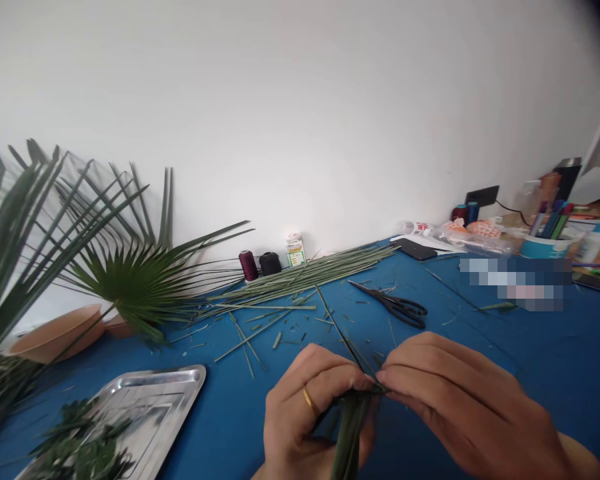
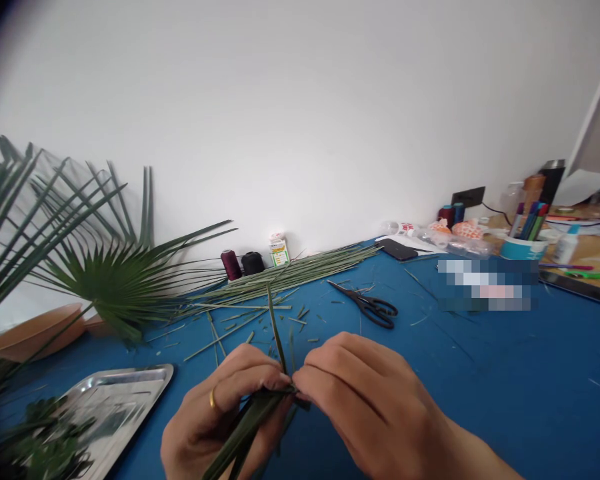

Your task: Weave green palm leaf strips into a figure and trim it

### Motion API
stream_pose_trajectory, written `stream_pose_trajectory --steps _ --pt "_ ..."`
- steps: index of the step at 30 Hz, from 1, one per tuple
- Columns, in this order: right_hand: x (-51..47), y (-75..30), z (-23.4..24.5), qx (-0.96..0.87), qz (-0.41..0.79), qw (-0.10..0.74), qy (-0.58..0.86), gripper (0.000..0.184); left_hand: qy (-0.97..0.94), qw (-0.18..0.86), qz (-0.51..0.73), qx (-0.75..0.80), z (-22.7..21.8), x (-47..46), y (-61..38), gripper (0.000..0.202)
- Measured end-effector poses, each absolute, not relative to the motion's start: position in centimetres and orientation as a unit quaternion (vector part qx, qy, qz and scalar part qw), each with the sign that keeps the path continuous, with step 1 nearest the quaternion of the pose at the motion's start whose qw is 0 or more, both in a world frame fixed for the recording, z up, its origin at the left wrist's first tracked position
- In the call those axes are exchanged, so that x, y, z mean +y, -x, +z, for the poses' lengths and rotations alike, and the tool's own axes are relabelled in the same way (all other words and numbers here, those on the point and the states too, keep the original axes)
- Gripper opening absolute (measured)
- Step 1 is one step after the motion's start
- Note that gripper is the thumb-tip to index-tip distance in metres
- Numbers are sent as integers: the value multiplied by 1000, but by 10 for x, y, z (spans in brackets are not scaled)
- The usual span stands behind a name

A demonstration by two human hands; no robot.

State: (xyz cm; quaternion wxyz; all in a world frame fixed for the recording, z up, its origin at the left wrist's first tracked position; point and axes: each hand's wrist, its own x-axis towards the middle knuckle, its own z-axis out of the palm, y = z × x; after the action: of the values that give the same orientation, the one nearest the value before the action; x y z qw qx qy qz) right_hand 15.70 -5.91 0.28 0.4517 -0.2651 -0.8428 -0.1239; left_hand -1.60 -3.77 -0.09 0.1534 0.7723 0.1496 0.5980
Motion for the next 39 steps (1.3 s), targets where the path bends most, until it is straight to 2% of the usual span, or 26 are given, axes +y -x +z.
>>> stream_pose_trajectory --steps 4,8,11,13,15,17,22,27,29,33,37,38,39 --pt "-59 -160 4 -865 -110 411 267 22 -769 186 592 156 -6 -39 19 30" --pt "-59 -159 8 -871 -83 404 267 17 -767 188 589 171 -3 -41 21 38" --pt "-54 -158 10 -864 -68 423 262 13 -779 218 561 174 0 -43 20 30" --pt "-50 -158 11 -855 -29 439 276 14 -730 301 573 222 2 -44 17 17" --pt "-45 -158 11 -847 12 436 303 24 -637 416 579 293 2 -44 13 7" --pt "-42 -158 12 -847 40 423 318 26 -550 502 578 334 2 -42 10 8" --pt "-40 -149 14 -840 69 431 324 16 -453 602 584 302 0 -33 8 13" --pt "-44 -141 18 -806 84 442 386 14 -362 724 495 316 2 -29 11 19" --pt "-47 -141 19 -798 75 437 408 15 -375 731 470 323 2 -26 13 29" --pt "-50 -146 19 -819 -42 440 365 17 -456 678 482 317 -5 -12 17 59" --pt "-51 -150 20 -843 -81 404 347 18 -612 454 590 267 -7 -3 26 93" --pt "-51 -150 20 -846 -96 395 346 18 -660 406 581 250 -5 -4 28 93" --pt "-52 -151 19 -848 -116 386 343 19 -699 378 556 246 -2 -6 30 81"
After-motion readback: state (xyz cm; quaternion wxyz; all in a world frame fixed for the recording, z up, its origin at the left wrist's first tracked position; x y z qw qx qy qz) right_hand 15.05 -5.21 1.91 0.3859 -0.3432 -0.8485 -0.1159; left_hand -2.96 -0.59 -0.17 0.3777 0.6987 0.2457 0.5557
